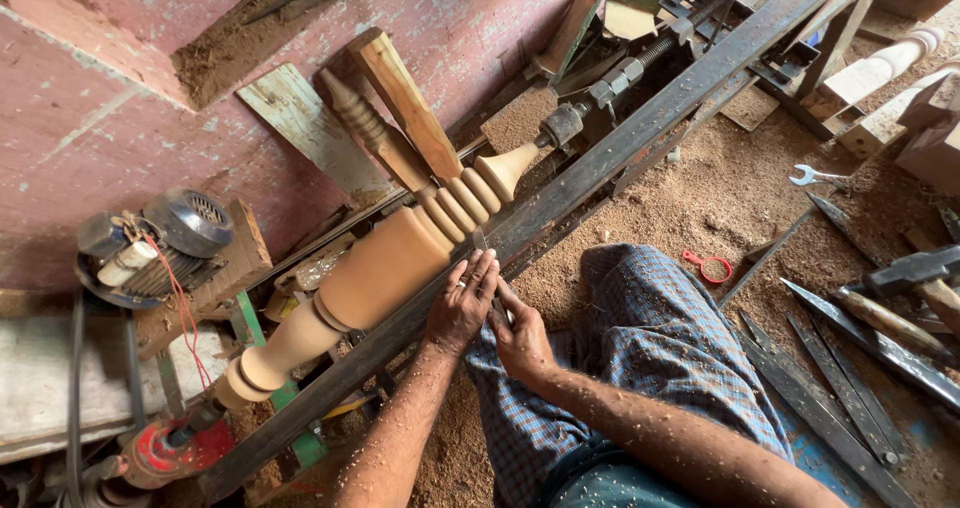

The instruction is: The person shapes a wooden spindle on a lathe using a chisel and a file. They refine the grooves and contours of the rotating wood, removing shavings to smooth the surface and define the decorative pattern.

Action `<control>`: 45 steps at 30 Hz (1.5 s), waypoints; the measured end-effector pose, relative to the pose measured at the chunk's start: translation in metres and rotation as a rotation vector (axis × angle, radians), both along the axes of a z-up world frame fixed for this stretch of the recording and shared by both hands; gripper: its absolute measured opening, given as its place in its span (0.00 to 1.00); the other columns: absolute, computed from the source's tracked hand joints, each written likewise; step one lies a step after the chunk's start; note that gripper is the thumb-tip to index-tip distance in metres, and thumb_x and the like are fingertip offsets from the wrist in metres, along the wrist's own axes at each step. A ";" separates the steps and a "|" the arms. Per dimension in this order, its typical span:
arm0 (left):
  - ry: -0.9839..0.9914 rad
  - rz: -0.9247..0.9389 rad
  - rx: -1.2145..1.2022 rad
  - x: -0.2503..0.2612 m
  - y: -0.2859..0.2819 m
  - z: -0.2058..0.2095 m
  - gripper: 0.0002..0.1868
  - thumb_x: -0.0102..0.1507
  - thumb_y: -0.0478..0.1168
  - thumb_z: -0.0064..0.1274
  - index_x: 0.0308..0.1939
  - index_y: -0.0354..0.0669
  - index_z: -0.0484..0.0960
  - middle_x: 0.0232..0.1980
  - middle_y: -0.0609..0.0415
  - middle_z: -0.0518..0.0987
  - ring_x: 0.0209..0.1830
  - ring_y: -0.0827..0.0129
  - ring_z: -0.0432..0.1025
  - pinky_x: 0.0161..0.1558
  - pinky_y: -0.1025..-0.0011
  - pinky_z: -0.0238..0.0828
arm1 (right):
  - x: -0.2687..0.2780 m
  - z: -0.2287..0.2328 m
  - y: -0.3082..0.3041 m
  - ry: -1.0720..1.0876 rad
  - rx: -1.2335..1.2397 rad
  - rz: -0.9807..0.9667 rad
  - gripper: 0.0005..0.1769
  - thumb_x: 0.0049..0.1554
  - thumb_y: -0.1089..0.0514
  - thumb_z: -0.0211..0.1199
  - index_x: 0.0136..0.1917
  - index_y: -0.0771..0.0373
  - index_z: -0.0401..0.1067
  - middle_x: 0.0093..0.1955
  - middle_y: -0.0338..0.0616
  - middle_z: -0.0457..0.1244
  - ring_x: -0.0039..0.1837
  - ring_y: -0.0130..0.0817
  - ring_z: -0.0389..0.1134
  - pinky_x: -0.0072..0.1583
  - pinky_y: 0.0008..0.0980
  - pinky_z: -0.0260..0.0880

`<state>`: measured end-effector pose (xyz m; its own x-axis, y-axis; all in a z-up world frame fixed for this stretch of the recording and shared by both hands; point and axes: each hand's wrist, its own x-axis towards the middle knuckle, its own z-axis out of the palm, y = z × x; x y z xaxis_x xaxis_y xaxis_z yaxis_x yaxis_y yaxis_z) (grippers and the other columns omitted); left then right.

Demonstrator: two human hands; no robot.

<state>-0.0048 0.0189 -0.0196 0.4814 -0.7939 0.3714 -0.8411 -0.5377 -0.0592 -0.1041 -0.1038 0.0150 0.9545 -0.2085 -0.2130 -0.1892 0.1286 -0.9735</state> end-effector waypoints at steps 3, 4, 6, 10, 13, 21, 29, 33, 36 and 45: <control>0.004 0.010 -0.001 -0.002 0.005 -0.001 0.22 0.68 0.34 0.47 0.67 0.35 0.72 0.73 0.46 0.73 0.71 0.59 0.70 0.74 0.61 0.60 | 0.000 -0.005 0.009 -0.040 0.056 -0.018 0.33 0.64 0.63 0.52 0.80 0.64 0.51 0.78 0.55 0.57 0.78 0.42 0.59 0.75 0.38 0.60; 0.009 0.004 -0.005 -0.001 0.005 -0.001 0.22 0.68 0.34 0.47 0.66 0.34 0.72 0.73 0.46 0.73 0.72 0.59 0.70 0.73 0.61 0.60 | 0.000 -0.008 0.009 -0.025 0.081 -0.024 0.33 0.64 0.63 0.52 0.81 0.64 0.50 0.79 0.56 0.56 0.78 0.41 0.58 0.76 0.38 0.59; 0.007 -0.005 -0.004 0.000 0.006 0.001 0.22 0.67 0.34 0.47 0.66 0.34 0.73 0.73 0.46 0.73 0.72 0.58 0.69 0.73 0.61 0.60 | -0.002 -0.013 0.010 -0.219 -0.059 -0.041 0.33 0.66 0.66 0.54 0.81 0.70 0.51 0.76 0.63 0.59 0.76 0.48 0.60 0.72 0.43 0.62; -0.040 -0.097 -0.223 -0.005 -0.011 0.004 0.22 0.70 0.39 0.51 0.67 0.36 0.73 0.73 0.47 0.71 0.74 0.57 0.67 0.75 0.58 0.59 | -0.007 -0.013 -0.031 0.428 0.348 0.105 0.42 0.61 0.63 0.61 0.84 0.47 0.53 0.39 0.52 0.63 0.31 0.37 0.60 0.31 0.37 0.63; 0.010 -0.075 -0.164 -0.012 -0.025 0.017 0.24 0.68 0.35 0.49 0.69 0.34 0.72 0.74 0.45 0.71 0.74 0.56 0.67 0.75 0.59 0.61 | -0.006 -0.005 -0.115 0.443 0.924 0.324 0.36 0.64 0.53 0.55 0.79 0.66 0.47 0.30 0.41 0.60 0.24 0.29 0.57 0.24 0.27 0.58; 0.043 0.049 0.007 0.012 -0.066 0.010 0.26 0.68 0.33 0.46 0.71 0.33 0.69 0.74 0.41 0.70 0.71 0.56 0.68 0.71 0.59 0.65 | 0.061 -0.009 -0.203 -0.004 -0.655 0.633 0.27 0.62 0.55 0.61 0.74 0.48 0.69 0.35 0.38 0.69 0.35 0.19 0.59 0.38 0.25 0.65; -0.138 0.063 0.084 0.020 -0.047 -0.007 0.23 0.70 0.31 0.45 0.71 0.41 0.72 0.73 0.48 0.72 0.71 0.61 0.70 0.70 0.64 0.70 | 0.090 0.000 -0.203 -0.003 -0.688 0.711 0.24 0.63 0.52 0.60 0.73 0.49 0.70 0.33 0.39 0.70 0.32 0.20 0.59 0.36 0.26 0.65; -0.095 0.037 -0.002 0.015 -0.046 0.001 0.22 0.70 0.34 0.46 0.68 0.34 0.74 0.71 0.43 0.73 0.69 0.58 0.71 0.68 0.61 0.71 | 0.086 -0.012 -0.205 0.128 -0.784 0.731 0.26 0.61 0.50 0.61 0.73 0.46 0.69 0.28 0.41 0.69 0.27 0.25 0.57 0.32 0.31 0.62; -0.100 0.022 -0.039 0.015 -0.044 0.004 0.21 0.70 0.36 0.46 0.67 0.31 0.74 0.70 0.41 0.74 0.69 0.56 0.72 0.68 0.60 0.72 | 0.079 -0.034 -0.202 -0.230 -0.703 0.699 0.24 0.67 0.48 0.59 0.74 0.49 0.68 0.49 0.36 0.68 0.39 0.17 0.65 0.36 0.26 0.72; -0.143 0.018 -0.109 0.012 -0.039 0.003 0.18 0.69 0.37 0.46 0.59 0.29 0.78 0.65 0.37 0.78 0.64 0.52 0.75 0.63 0.59 0.75 | 0.062 -0.004 -0.171 0.259 -0.794 0.625 0.23 0.64 0.45 0.57 0.72 0.45 0.71 0.56 0.43 0.71 0.26 0.32 0.55 0.31 0.36 0.66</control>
<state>0.0075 -0.0199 -0.0165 0.4312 -0.7371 0.5203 -0.8186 -0.5621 -0.1178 -0.0420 -0.2746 0.0106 0.8853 0.1376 -0.4442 -0.2165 -0.7234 -0.6556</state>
